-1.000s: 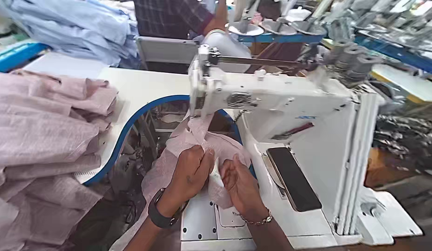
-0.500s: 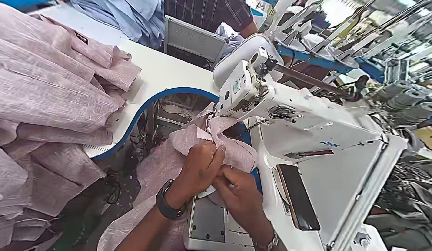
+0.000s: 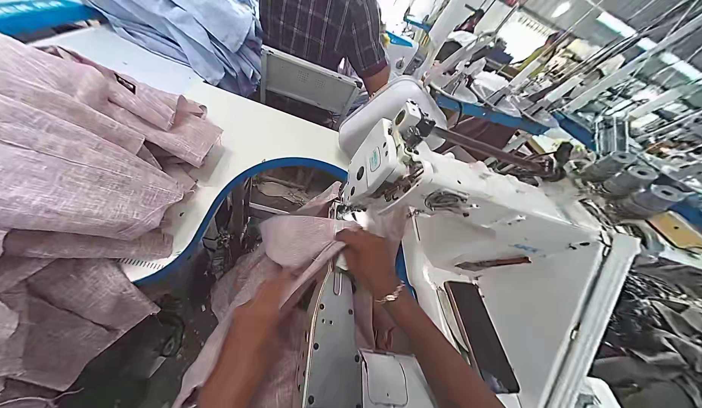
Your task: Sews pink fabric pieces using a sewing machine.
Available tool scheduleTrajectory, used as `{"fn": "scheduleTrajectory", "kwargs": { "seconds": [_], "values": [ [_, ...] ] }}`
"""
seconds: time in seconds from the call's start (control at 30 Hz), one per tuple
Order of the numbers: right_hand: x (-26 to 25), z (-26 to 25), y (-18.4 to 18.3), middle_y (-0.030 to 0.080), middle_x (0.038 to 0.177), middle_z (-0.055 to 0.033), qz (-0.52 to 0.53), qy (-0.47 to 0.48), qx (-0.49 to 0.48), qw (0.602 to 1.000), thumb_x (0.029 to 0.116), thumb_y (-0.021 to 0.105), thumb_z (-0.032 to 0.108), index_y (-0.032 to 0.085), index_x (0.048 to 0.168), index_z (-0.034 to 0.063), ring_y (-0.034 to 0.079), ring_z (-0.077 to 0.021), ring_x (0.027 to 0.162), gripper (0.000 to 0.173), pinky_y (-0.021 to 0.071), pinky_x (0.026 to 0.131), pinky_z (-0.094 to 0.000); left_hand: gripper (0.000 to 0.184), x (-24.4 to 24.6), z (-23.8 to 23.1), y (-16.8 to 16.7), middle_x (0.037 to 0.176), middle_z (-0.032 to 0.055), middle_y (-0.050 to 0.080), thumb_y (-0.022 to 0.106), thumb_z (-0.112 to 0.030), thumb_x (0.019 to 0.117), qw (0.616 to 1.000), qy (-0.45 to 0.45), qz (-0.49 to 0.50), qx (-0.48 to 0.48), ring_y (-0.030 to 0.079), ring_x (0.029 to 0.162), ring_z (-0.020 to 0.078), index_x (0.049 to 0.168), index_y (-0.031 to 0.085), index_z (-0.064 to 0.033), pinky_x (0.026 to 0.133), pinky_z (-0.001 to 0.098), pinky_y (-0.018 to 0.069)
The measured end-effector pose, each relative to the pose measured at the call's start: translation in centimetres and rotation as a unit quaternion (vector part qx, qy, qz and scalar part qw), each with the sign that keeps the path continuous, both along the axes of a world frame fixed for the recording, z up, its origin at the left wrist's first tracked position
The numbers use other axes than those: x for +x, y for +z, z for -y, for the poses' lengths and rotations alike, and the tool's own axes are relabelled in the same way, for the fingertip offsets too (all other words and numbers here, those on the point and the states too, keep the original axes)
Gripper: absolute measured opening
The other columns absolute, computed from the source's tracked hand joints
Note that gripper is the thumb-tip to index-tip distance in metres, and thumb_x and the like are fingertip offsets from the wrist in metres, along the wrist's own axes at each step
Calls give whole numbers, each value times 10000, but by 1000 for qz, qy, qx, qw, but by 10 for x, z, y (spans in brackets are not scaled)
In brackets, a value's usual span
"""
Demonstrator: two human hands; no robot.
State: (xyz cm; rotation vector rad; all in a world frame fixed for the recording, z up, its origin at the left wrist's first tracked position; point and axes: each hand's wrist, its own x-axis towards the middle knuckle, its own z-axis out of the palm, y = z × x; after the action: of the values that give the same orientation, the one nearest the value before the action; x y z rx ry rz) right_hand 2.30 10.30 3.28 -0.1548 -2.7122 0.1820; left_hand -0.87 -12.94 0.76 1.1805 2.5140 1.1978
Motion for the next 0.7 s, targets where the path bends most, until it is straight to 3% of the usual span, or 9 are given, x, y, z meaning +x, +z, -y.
{"fn": "scheduleTrajectory", "kwargs": {
  "seconds": [0.1,0.17,0.23,0.3,0.37,0.47,0.57,0.63,0.7],
  "values": [
    [6,-18,-5,697,719,-160,-64,6,-22,998,818,600,26,786,909,50,678,-359,600,209,518,522,-516,128,13,43,15,757,220,692,693,20,856,976,-170,134,-27,697,688,375,970,718,73,658,563,550],
    [23,3,-22,695,733,-182,-39,3,-58,998,808,615,22,799,963,56,678,-375,591,243,510,489,-527,142,36,18,37,672,162,629,663,-77,936,944,-280,176,12,650,627,306,871,678,48,606,483,512],
    [27,8,-11,719,852,-235,23,-57,-97,993,846,658,102,761,1182,25,705,-418,702,360,540,585,-578,170,14,-35,28,736,148,678,688,-131,923,976,-172,123,47,689,667,271,915,713,36,627,445,568],
    [40,-15,19,723,1036,-254,159,-189,-168,954,920,737,310,611,1380,14,707,-440,920,561,543,810,-631,302,-13,-86,2,993,209,694,637,-174,982,993,-50,103,13,708,882,335,1172,646,61,811,495,583],
    [47,-55,31,701,996,-267,242,-235,-222,915,945,734,322,682,1177,-29,673,-442,964,425,498,867,-633,429,-17,-116,-7,1133,252,670,585,-231,1022,992,13,122,-13,693,983,397,1330,548,65,864,545,553],
    [59,-64,9,686,860,-183,204,-164,-273,925,990,628,227,715,935,-35,664,-320,867,282,505,820,-537,671,-15,-125,-13,1223,252,674,629,-316,1001,990,42,133,-7,710,984,404,1507,392,56,856,568,557],
    [55,-71,15,705,1009,-299,98,-234,-227,940,1041,548,172,707,1090,-95,678,-450,1018,314,486,916,-637,857,-26,-136,-26,1342,283,606,812,-195,855,966,78,151,197,676,1166,336,1508,338,92,1014,461,550],
    [60,-87,10,718,1020,-283,23,-256,-215,942,1038,551,156,713,1117,-85,690,-416,1012,301,485,909,-614,604,-26,-140,-31,1361,274,584,723,-49,900,930,63,195,305,671,1198,275,1404,432,111,1009,374,573],
    [65,-83,-1,749,1042,-217,-23,-182,-240,953,1002,590,129,744,1090,-56,718,-311,1017,257,532,934,-517,345,-22,-135,-31,1357,251,597,655,-20,919,956,48,141,253,640,1227,273,1245,624,90,1011,366,556]
  ]
}}
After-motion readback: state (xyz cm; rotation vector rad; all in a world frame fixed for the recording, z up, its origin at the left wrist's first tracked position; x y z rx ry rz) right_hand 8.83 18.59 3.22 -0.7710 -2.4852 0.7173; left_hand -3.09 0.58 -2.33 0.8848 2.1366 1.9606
